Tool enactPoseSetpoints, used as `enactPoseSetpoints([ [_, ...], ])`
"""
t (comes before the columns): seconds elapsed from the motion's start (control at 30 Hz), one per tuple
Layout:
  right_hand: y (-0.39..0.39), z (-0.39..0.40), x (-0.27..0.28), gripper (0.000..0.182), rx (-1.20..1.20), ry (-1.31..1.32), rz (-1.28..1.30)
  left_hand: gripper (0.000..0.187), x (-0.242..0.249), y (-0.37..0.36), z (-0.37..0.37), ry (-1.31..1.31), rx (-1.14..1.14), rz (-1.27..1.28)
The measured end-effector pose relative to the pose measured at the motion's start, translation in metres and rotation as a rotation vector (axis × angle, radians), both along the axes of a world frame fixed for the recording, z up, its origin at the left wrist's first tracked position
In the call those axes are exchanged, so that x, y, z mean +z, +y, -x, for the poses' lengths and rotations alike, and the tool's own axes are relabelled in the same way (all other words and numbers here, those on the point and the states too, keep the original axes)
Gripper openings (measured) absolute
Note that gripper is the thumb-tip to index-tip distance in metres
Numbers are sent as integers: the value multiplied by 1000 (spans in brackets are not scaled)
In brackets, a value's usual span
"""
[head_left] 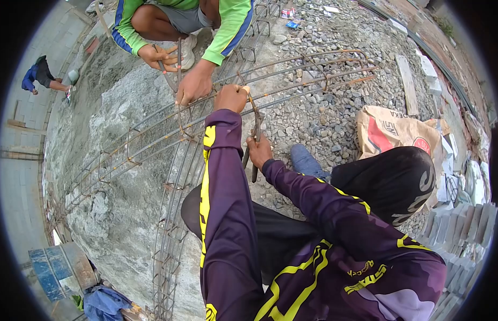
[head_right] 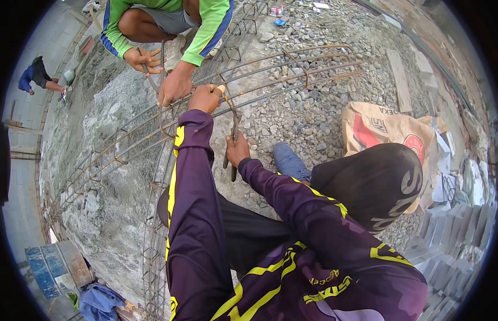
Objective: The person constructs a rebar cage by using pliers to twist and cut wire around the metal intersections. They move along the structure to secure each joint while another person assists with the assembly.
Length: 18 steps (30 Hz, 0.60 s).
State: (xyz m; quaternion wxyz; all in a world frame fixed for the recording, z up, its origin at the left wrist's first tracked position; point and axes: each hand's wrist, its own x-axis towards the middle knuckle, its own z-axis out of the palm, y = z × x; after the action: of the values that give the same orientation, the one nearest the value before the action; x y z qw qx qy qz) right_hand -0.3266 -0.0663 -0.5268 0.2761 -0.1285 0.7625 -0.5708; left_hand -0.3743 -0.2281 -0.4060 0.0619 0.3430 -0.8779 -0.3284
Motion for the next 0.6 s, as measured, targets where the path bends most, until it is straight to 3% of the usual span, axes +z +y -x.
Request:
enactPoseSetpoints([
  [0.13, 0, -4, -1, 29, 39, 86, -36, 45, 0, 0, 0, -6, 0, -12],
  [0.37, 0, -3, 0, 28, 60, 0, 7, 39, 16, 6, -2, -41, 42, -135],
  [0.6, 8, 6, -3, 30, 40, 314, -54, 40, 19, 8, -2, -64, 32, -118],
])
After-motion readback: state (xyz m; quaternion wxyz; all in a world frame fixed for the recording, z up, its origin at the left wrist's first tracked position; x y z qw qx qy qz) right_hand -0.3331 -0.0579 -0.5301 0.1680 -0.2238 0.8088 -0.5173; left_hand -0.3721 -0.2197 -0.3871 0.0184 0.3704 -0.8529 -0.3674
